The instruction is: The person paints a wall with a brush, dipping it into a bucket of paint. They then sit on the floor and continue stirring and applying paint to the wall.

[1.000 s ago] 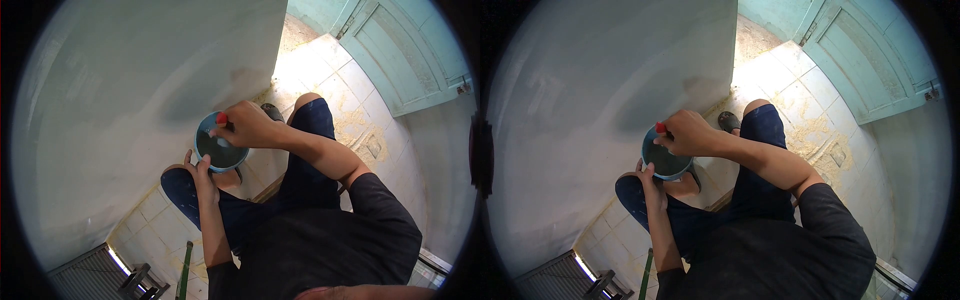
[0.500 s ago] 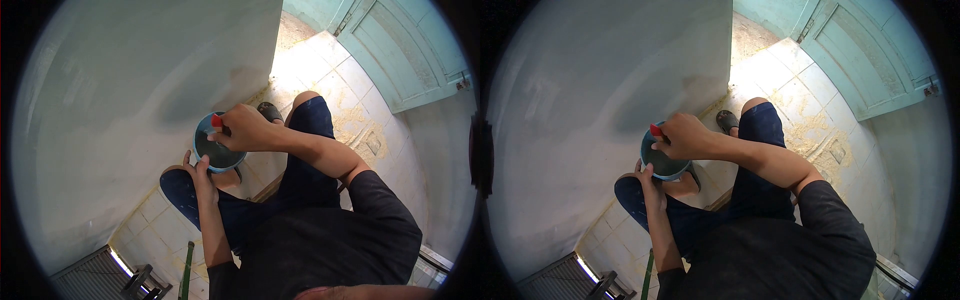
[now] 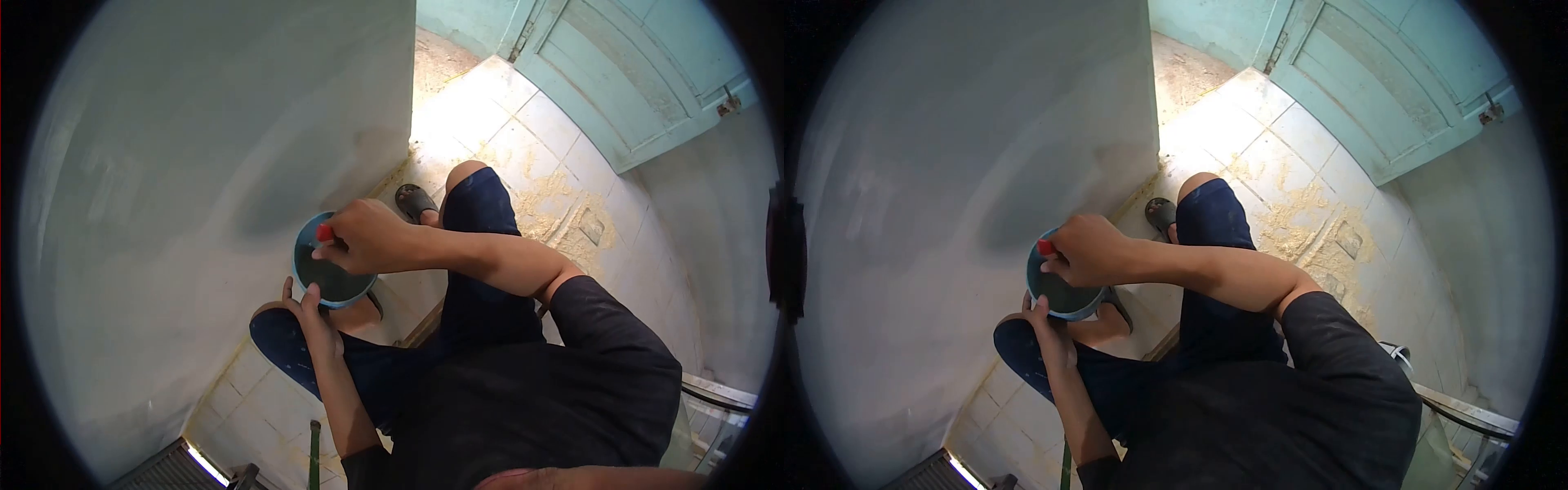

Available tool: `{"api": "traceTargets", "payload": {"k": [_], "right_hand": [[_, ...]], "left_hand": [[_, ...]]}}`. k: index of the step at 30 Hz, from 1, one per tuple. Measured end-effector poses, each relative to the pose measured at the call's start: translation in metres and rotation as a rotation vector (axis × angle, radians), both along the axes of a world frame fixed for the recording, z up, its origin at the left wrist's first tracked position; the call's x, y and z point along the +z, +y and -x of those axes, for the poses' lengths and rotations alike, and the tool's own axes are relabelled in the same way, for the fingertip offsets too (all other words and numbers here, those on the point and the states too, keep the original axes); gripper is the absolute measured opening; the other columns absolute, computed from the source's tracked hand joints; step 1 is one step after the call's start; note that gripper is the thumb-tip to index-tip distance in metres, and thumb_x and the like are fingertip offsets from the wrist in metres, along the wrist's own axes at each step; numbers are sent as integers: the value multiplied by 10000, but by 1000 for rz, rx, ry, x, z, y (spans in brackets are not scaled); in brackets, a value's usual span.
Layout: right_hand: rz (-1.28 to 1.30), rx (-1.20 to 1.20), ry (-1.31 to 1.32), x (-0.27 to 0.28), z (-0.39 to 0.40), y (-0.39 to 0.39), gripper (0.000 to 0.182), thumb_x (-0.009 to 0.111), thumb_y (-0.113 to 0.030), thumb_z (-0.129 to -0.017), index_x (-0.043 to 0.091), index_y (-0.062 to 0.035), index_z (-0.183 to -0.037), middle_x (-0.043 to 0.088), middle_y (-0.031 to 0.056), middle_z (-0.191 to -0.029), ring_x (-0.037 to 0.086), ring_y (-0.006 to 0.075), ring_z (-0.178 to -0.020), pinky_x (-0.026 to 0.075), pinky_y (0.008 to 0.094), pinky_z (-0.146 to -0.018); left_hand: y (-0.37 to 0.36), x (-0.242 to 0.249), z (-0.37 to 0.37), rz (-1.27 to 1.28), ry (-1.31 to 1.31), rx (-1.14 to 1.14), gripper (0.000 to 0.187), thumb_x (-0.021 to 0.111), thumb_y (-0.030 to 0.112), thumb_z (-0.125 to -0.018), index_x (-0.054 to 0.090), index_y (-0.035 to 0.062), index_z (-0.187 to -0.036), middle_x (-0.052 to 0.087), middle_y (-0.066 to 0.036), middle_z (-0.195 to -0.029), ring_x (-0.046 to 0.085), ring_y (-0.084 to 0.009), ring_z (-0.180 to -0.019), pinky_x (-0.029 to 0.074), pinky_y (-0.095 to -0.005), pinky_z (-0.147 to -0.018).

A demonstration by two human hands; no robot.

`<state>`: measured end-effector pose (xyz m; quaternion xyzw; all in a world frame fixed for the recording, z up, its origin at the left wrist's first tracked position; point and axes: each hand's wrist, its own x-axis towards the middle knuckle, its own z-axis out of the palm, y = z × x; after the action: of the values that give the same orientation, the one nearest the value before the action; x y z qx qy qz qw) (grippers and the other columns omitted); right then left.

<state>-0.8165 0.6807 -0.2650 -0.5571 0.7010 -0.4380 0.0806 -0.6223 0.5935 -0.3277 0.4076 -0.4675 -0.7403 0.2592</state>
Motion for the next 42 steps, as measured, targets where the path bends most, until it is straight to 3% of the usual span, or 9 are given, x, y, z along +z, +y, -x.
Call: {"api": "traceTargets", "payload": {"k": [5,12,15,18,20,30,33,38,42], "right_hand": [[23,31,-125,10,9,2,363,781,-271,-899,646,-2,-697,629,155,-597,642,384,-572,496,442,-587],[-20,136,-14,2,18,4,375,786,-278,-897,643,-3,-687,626,166,-602,655,387,-601,495,443,-596],[81,121,-13,4,18,6,355,789,-280,-893,659,-6,-709,635,172,-621,665,386,-624,497,445,-604],[-155,180,-55,11,24,9,336,790,-291,-895,681,-11,-746,650,169,-643,675,378,-639,505,438,-613],[-14,161,-68,1,20,6,347,788,-313,-905,691,-8,-769,653,161,-644,672,374,-627,504,433,-610],[69,87,-54,2,18,2,402,784,-316,-913,648,1,-707,622,167,-613,627,371,-568,475,419,-581],[1,136,-136,1,25,1,419,768,-314,-929,647,16,-701,607,167,-597,612,331,-531,466,401,-567],[-31,-126,-356,3,31,-1,483,733,-373,-978,669,37,-732,632,122,-599,634,171,-550,461,343,-552],[-80,-141,-483,-4,41,-6,482,719,-392,-996,694,39,-784,662,98,-637,643,145,-583,470,325,-556]], "left_hand": [[1,1,2,8,5,0,1005,747,438,-885,162,98,-1628,396,-258,-1531,395,-382,-1449,286,-483,-1207],[0,1,3,13,23,-25,1048,768,460,-867,152,66,-1618,341,-262,-1563,347,-391,-1484,261,-501,-1226],[-1,-1,3,21,22,-28,1055,775,464,-864,154,60,-1615,342,-260,-1563,343,-389,-1487,261,-499,-1227],[-1,-1,3,23,18,-31,1052,777,463,-863,157,60,-1612,345,-258,-1562,343,-387,-1489,263,-496,-1226],[-2,-1,2,24,14,-36,1049,777,460,-864,159,60,-1610,347,-257,-1561,344,-386,-1490,263,-494,-1226],[-2,1,3,25,40,-50,1059,778,465,-857,155,50,-1608,350,-257,-1557,344,-384,-1487,263,-494,-1228],[-1,1,3,19,43,-44,1060,777,466,-860,154,47,-1609,350,-259,-1560,345,-385,-1486,268,-491,-1226],[-2,1,3,14,43,5,1043,780,440,-872,160,59,-1618,356,-265,-1563,372,-391,-1469,289,-481,-1217],[0,4,3,-25,0,55,1035,788,419,-882,151,96,-1630,357,-282,-1557,375,-400,-1467,283,-473,-1216]]}}
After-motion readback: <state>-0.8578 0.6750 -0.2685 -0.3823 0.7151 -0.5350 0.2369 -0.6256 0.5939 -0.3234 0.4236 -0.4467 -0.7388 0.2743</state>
